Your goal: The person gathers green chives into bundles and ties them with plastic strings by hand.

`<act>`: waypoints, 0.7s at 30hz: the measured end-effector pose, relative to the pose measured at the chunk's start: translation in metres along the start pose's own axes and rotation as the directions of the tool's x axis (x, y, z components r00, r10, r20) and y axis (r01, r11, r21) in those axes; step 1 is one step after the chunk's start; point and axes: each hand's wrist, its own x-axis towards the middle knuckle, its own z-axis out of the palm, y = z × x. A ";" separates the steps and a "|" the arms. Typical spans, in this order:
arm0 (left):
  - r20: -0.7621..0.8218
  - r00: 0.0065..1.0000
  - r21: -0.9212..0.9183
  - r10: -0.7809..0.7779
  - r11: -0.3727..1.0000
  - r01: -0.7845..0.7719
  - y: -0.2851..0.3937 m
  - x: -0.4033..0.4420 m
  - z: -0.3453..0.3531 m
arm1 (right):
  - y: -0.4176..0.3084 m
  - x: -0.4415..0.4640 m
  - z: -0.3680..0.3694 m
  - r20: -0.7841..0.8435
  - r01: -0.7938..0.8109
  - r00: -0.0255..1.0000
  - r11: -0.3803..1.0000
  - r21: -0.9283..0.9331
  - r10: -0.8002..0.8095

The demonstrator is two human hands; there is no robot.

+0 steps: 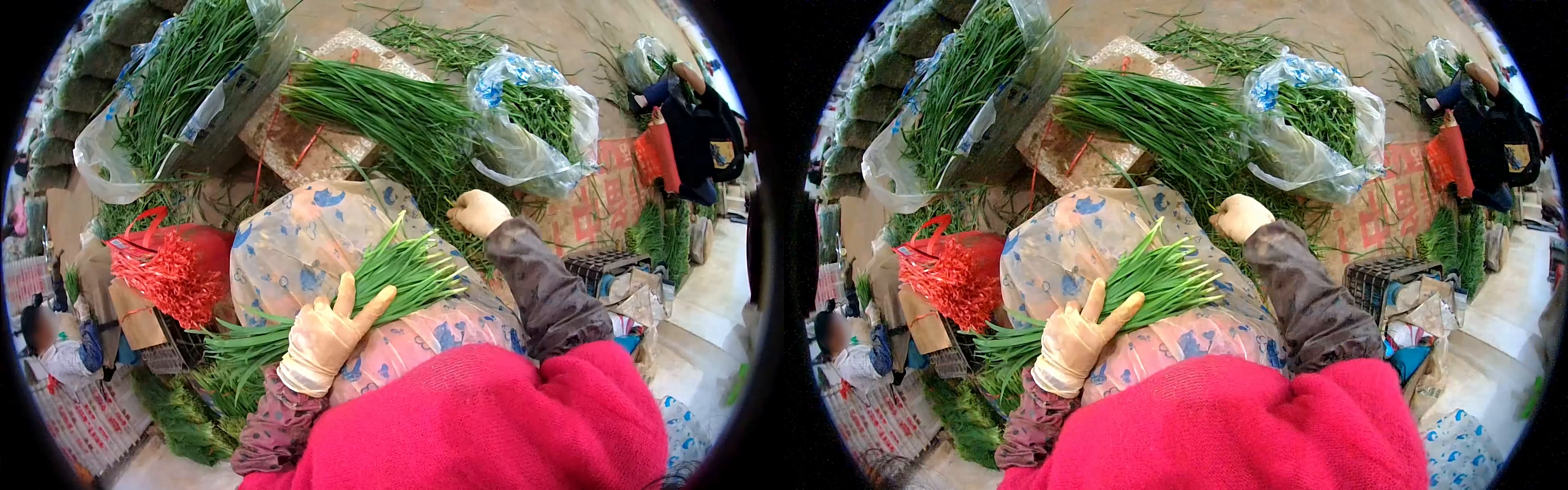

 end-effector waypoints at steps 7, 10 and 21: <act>-0.020 1.000 0.007 0.016 1.000 -0.015 -0.003 0.001 -0.001 | -0.031 0.020 0.028 0.263 0.196 0.868 0.777 0.599 -0.421; 0.000 1.000 -0.055 -0.020 0.998 0.020 -0.007 -0.003 -0.002 | -0.045 0.008 0.027 0.145 0.226 0.889 0.692 0.686 -0.434; 0.374 0.808 -0.920 -0.455 -0.295 0.260 -0.023 -0.031 0.016 | 0.034 0.005 -0.003 -0.008 0.291 0.946 0.861 -0.418 -0.324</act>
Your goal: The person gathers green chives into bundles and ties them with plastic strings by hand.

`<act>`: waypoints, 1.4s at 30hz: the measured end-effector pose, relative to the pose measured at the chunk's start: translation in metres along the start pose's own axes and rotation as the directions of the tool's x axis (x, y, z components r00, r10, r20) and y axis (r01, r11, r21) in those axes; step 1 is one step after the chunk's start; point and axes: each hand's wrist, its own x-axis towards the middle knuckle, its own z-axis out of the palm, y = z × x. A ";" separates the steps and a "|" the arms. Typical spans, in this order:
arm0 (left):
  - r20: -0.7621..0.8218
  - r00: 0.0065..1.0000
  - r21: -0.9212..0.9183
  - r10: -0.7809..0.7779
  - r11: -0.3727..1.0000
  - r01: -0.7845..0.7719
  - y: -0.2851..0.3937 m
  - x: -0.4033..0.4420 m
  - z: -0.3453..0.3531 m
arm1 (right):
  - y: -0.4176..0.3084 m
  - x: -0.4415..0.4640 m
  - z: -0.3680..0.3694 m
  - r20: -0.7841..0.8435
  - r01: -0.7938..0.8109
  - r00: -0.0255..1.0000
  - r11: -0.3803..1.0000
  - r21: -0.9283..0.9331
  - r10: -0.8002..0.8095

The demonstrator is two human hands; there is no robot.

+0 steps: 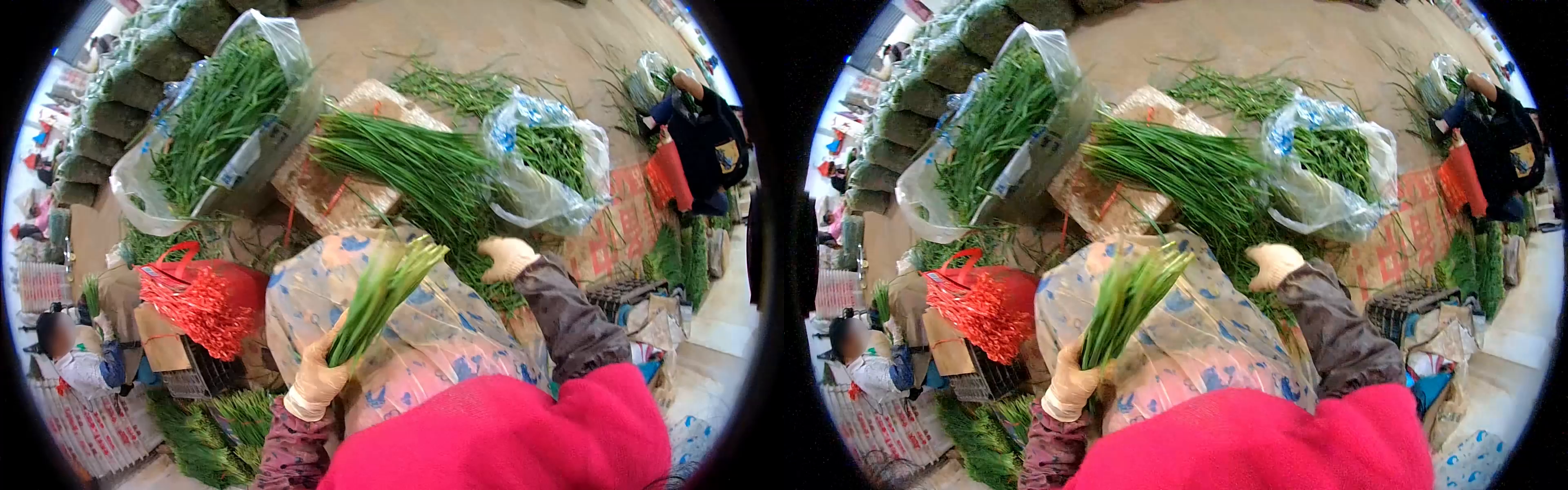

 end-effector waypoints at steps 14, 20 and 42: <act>0.388 0.887 -0.348 -0.250 0.851 0.392 0.005 0.011 0.011 | -0.143 0.026 -0.063 -0.344 0.158 0.720 -0.340 0.927 -0.602; 0.472 0.857 -0.362 -0.208 0.840 0.403 -0.003 0.010 0.014 | -0.167 0.006 -0.083 -0.286 0.124 0.771 -0.306 0.944 -0.569; 0.292 0.705 -0.375 0.646 0.756 -0.537 0.140 0.070 -0.021 | -0.244 -0.064 -0.277 -0.298 0.620 0.689 0.324 0.715 -0.661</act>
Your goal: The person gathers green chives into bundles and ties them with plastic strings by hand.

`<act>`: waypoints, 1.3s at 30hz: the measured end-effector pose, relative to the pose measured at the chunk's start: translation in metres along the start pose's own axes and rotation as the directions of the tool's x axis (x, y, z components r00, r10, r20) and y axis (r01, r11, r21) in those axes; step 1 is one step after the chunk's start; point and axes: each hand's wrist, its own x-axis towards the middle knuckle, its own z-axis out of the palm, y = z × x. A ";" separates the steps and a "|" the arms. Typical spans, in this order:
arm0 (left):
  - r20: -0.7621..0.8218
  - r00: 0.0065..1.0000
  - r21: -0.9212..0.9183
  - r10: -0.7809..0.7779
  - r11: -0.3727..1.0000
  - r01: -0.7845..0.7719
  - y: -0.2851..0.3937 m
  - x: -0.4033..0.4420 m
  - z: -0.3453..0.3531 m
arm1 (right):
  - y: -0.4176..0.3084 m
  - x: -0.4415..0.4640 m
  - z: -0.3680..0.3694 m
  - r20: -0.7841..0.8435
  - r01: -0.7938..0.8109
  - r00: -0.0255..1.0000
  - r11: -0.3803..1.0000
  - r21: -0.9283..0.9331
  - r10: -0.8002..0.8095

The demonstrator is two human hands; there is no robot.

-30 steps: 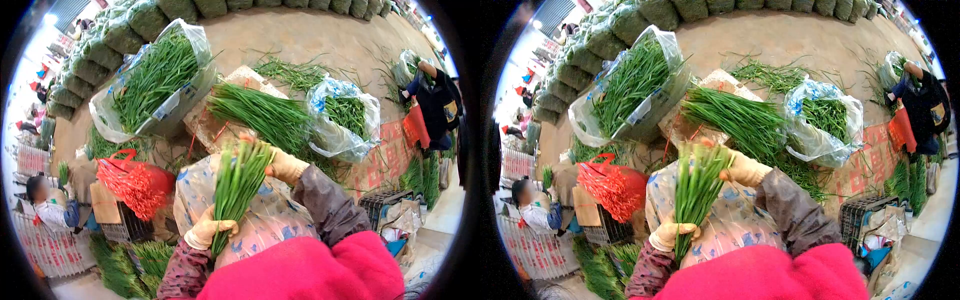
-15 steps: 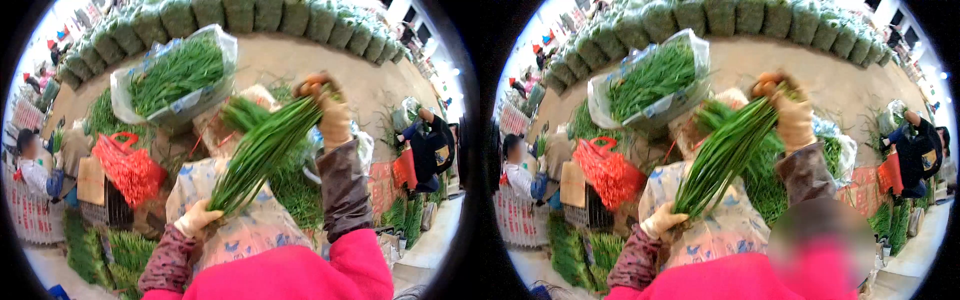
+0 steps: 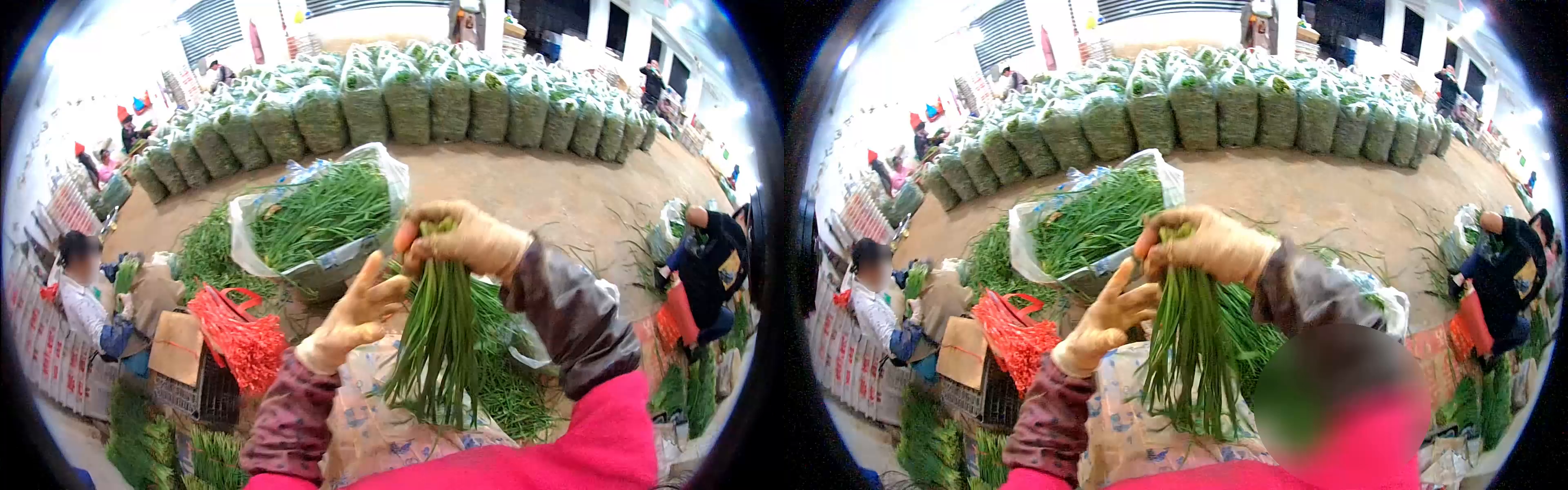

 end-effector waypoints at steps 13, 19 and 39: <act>-0.162 0.885 -0.510 -0.436 0.805 0.303 -0.037 -0.009 0.025 | 0.081 0.042 0.027 0.031 0.251 0.957 0.765 -0.594 -0.290; -0.481 0.877 -0.248 0.014 0.957 -0.152 -0.034 0.002 -0.039 | 0.150 0.015 0.044 -0.156 0.030 0.985 0.970 -0.243 -0.069; -0.724 0.631 -0.516 -0.279 0.826 -0.226 -0.084 0.014 -0.029 | 0.172 0.001 0.055 -0.196 -0.201 0.972 0.893 -0.403 0.130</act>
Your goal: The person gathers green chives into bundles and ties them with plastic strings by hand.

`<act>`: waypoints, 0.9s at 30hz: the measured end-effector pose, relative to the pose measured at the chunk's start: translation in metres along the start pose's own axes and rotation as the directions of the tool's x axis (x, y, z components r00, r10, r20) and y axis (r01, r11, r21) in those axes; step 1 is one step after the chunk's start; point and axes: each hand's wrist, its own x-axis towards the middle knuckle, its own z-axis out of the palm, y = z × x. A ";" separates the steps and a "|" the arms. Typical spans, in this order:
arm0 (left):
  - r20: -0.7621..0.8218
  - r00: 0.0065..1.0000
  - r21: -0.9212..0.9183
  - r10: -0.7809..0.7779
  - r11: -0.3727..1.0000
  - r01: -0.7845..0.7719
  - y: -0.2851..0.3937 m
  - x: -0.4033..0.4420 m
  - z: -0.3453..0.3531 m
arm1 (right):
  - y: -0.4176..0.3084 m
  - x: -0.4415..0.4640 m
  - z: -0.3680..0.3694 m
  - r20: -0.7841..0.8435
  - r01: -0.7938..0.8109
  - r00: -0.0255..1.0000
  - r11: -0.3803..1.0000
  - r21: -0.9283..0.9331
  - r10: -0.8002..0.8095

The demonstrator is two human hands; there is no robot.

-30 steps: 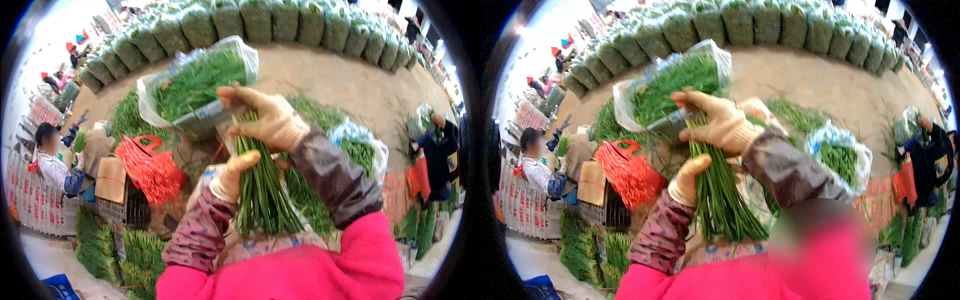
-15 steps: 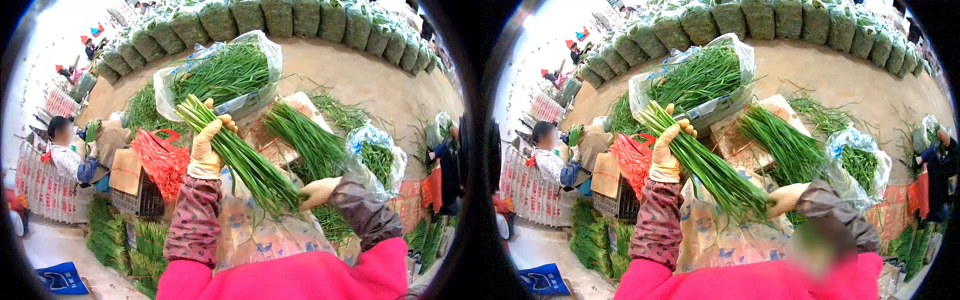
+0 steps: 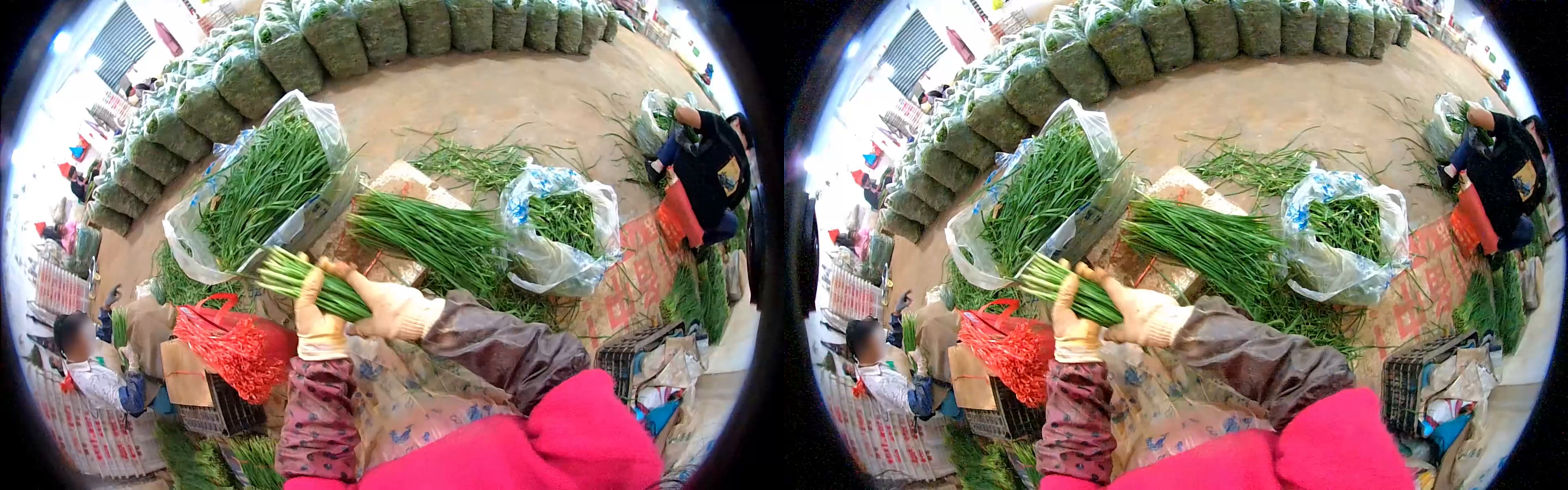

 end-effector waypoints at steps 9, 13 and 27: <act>-0.341 0.940 0.149 0.015 0.988 0.039 -0.042 0.040 -0.110 | 0.096 -0.028 -0.075 0.053 -0.378 0.899 0.831 -0.409 0.435; -0.279 0.948 0.091 -0.151 0.979 0.182 -0.059 0.056 -0.114 | 0.132 0.020 -0.095 -0.273 -0.347 0.934 0.768 -0.538 0.231; 0.018 0.970 0.099 -0.244 0.966 0.241 -0.081 0.080 -0.109 | 0.257 0.152 -0.017 -0.354 -0.350 0.929 0.571 -0.742 0.110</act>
